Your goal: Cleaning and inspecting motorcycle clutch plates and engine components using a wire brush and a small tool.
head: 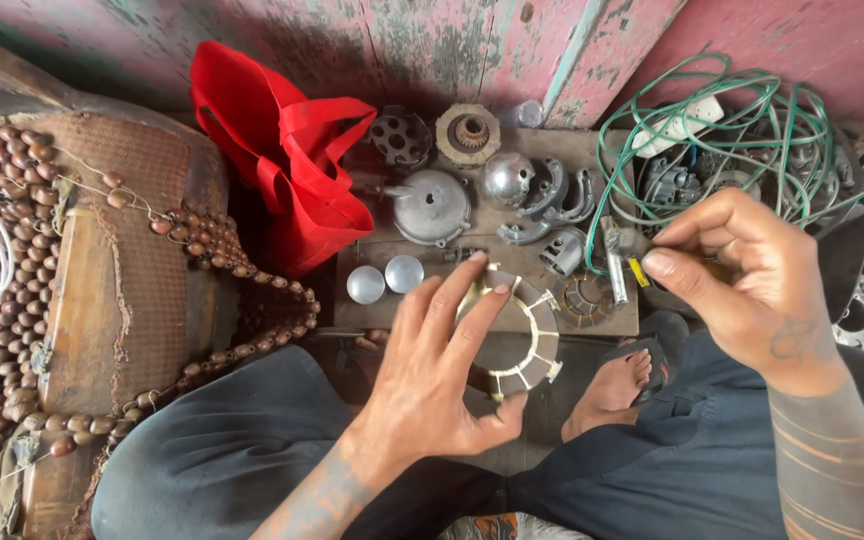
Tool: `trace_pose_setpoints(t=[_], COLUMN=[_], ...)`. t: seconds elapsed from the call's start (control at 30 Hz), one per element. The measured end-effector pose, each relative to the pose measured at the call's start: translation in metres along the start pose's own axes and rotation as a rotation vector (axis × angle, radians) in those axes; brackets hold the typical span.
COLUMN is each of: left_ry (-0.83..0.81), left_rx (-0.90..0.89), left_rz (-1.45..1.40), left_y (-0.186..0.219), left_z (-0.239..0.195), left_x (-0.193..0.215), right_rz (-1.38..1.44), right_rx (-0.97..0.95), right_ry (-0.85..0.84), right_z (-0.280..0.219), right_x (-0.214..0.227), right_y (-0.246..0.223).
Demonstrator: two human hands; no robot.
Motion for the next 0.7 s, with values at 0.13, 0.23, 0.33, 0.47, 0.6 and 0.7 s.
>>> trace_pose_setpoints(t=[0.13, 0.23, 0.33, 0.47, 0.6, 0.7], left_ry=[0.063, 0.112, 0.110, 0.098, 0.102, 0.128], left_rx=[-0.023, -0.076, -0.086, -0.121, -0.162, -0.222], left_rz=[0.182, 0.318, 0.283, 0.303, 0.263, 0.246], left_y=[-0.001, -0.003, -0.004, -0.005, -0.004, -0.006], left_z=[-0.002, -0.003, -0.002, -0.004, -0.002, -0.005], left_x=[0.002, -0.001, -0.005, -0.009, -0.011, -0.015], right_rz=[0.009, 0.088, -0.032, -0.330, -0.222, -0.153], right_rx=[-0.007, 0.029, 0.147, 0.231, 0.026, 0.011], right_ry=[-0.036, -0.082, -0.281, -0.185, -0.115, -0.278], right_z=[-0.005, -0.015, -0.021, -0.011, -0.019, -0.019], right_x=[-0.003, -0.012, -0.032, -0.022, -0.014, -0.023], right_y=[0.004, 0.003, -0.004, 0.010, 0.007, 0.010])
Point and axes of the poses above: each hand's wrist, its own z-axis towards the middle knuckle, its own x-axis out of the back of the hand, y = z × x, the point moved 2 cm from there along z, towards the middle knuckle, and after that the axes turned 3 degrees about x, right-handed, at the moved point
